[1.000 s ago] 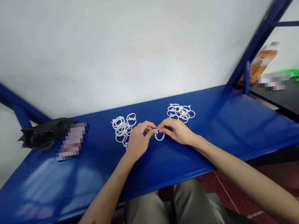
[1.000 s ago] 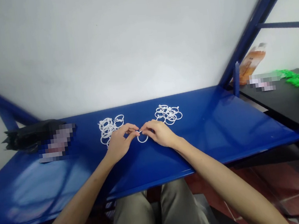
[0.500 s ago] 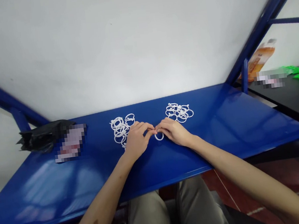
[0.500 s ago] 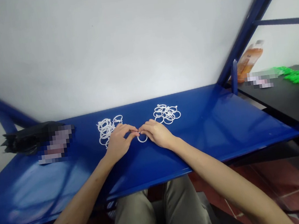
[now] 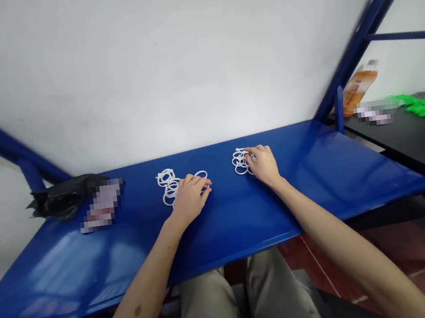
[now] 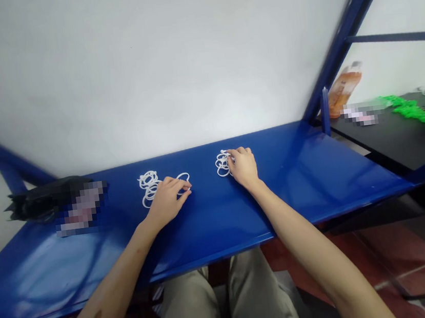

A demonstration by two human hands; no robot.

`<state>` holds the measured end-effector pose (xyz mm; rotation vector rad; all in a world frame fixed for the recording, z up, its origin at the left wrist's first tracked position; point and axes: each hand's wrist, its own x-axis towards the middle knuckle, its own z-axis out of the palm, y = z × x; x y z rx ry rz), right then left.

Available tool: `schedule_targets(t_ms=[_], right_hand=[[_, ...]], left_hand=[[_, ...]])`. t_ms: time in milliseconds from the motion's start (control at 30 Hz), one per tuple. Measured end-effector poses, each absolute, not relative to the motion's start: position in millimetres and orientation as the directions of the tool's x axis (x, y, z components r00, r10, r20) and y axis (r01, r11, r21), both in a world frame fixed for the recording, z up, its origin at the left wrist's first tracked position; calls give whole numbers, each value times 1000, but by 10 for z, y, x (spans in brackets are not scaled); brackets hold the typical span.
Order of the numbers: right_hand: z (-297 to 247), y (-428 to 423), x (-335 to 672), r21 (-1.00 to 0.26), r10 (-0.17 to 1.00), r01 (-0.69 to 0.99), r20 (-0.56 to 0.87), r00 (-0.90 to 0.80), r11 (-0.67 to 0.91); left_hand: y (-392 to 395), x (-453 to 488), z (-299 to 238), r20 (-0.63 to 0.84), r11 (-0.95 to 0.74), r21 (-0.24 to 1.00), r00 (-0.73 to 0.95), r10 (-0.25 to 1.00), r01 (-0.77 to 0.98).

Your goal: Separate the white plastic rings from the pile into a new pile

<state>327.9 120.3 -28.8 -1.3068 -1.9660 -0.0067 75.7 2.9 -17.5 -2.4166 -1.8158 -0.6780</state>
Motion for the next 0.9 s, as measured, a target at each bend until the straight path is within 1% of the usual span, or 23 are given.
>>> schedule_targets(t_ms=[67,167,267,367,433,500,600,667,767,900], right_hand=[[-280,1191,3264,-378,778,794,602,-180,476],[-259,1161,3238,-366,757,790,629,-179,491],[-219,1117,3211,-354,721,761,661,-207,543],[-160,1039,3165,-361,687,697,679,-259,620],[-121,960,3119,-374,667,625,667,-332,685],[-100,865,3059,-389,632,522,632,-449,759],[-114,728,2957,-407,535,354,550,-641,842],[-143,670,2901,-422,485,289,493,-722,859],[-170,648,2865,-457,495,283,453,-742,843],[-133,662,2881,-543,575,297,460,-677,785]], left_hand=[[12,793,-157,368,-347,222,251,895,911],[-4,809,-151,369,-291,169,214,905,941],[-10,800,-159,350,-251,153,185,918,956],[-15,812,-160,342,-291,172,220,914,941],[-27,843,-144,361,-331,208,243,900,920],[-48,887,-108,393,-368,261,250,885,892],[-87,951,-31,450,-418,352,240,860,838],[-109,975,15,486,-437,418,211,848,797],[-119,980,46,501,-437,526,149,852,730],[-99,957,38,494,-412,632,69,867,656]])
